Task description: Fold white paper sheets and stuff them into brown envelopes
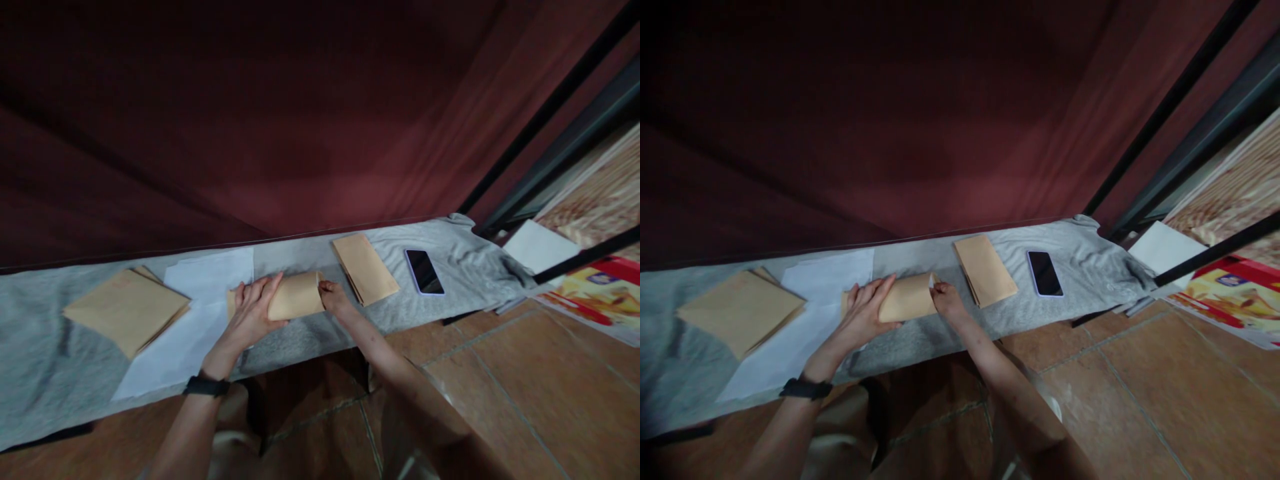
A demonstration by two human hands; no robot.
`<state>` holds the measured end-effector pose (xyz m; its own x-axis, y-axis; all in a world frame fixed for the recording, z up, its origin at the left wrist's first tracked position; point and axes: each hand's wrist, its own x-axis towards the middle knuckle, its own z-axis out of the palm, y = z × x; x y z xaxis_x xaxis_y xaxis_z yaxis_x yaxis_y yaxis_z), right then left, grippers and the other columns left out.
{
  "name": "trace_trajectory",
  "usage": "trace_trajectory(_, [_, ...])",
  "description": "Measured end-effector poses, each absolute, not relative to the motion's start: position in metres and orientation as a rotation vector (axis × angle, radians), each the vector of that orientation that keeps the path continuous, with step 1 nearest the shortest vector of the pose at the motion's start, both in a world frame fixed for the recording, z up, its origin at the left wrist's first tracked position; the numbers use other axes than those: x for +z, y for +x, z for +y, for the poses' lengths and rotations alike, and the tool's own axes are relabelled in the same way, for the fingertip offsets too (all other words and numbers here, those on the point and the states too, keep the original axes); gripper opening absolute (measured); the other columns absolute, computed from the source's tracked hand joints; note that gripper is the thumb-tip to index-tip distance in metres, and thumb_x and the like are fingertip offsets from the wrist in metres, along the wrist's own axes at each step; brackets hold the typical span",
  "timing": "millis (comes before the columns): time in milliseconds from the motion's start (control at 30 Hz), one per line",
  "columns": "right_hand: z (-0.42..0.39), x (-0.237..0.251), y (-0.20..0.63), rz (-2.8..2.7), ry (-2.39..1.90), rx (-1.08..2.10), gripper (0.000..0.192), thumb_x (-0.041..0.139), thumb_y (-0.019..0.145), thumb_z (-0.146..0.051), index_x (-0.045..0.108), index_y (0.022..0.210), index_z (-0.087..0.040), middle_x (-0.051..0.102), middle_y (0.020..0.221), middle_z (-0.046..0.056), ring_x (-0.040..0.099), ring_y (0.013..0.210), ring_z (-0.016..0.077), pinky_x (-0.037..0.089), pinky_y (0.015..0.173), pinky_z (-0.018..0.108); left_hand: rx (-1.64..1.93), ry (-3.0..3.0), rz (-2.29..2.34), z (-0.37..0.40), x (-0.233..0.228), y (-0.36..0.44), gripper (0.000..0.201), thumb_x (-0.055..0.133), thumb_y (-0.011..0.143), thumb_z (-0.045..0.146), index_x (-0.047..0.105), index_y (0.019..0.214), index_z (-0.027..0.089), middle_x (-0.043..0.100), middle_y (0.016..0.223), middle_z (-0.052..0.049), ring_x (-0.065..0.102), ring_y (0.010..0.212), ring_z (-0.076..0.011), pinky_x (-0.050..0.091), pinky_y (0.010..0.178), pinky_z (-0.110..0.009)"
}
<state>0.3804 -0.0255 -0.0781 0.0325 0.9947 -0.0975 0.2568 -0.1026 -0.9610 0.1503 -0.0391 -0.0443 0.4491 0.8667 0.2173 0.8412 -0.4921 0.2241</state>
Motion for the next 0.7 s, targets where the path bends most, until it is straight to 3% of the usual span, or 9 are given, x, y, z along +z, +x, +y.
trace_trajectory(433, [-0.032,-0.059,0.388,-1.427,-1.713,0.866,0.009,0.064,0.083,-0.020,0.072,0.079,-0.020,0.074,0.085,0.006,0.069,0.086,0.0220,0.049,0.075,0.028,0.495,2.611,1.552,-0.040,-0.043,0.151,0.107,0.076,0.073,0.040,0.016,0.160,0.030,0.049,0.143,-0.015,0.046,0.133,-0.0362,0.014,0.119,-0.063])
trace_trajectory(567, [-0.031,-0.065,0.384,-1.356,-1.712,0.806,0.004,0.063,0.078,-0.016,0.065,0.079,-0.019,0.071,0.090,0.005,0.066,0.083,0.0192,0.049,0.076,0.027,0.501,2.631,1.546,-0.040,-0.040,0.152,0.106,0.076,0.074,0.042,0.015,0.160,0.029,0.047,0.143,-0.016,0.045,0.134,-0.0362,0.013,0.119,-0.064])
trace_trajectory(700, [-0.028,-0.074,0.377,-1.161,-1.588,0.880,0.014,0.063,0.072,-0.015,0.057,0.083,-0.021,0.064,0.076,-0.002,0.062,0.071,0.0145,0.048,0.068,0.023,0.498,2.635,1.545,-0.042,-0.036,0.153,0.106,0.075,0.075,0.044,0.014,0.160,0.029,0.047,0.143,-0.016,0.044,0.135,-0.0357,0.013,0.119,-0.064])
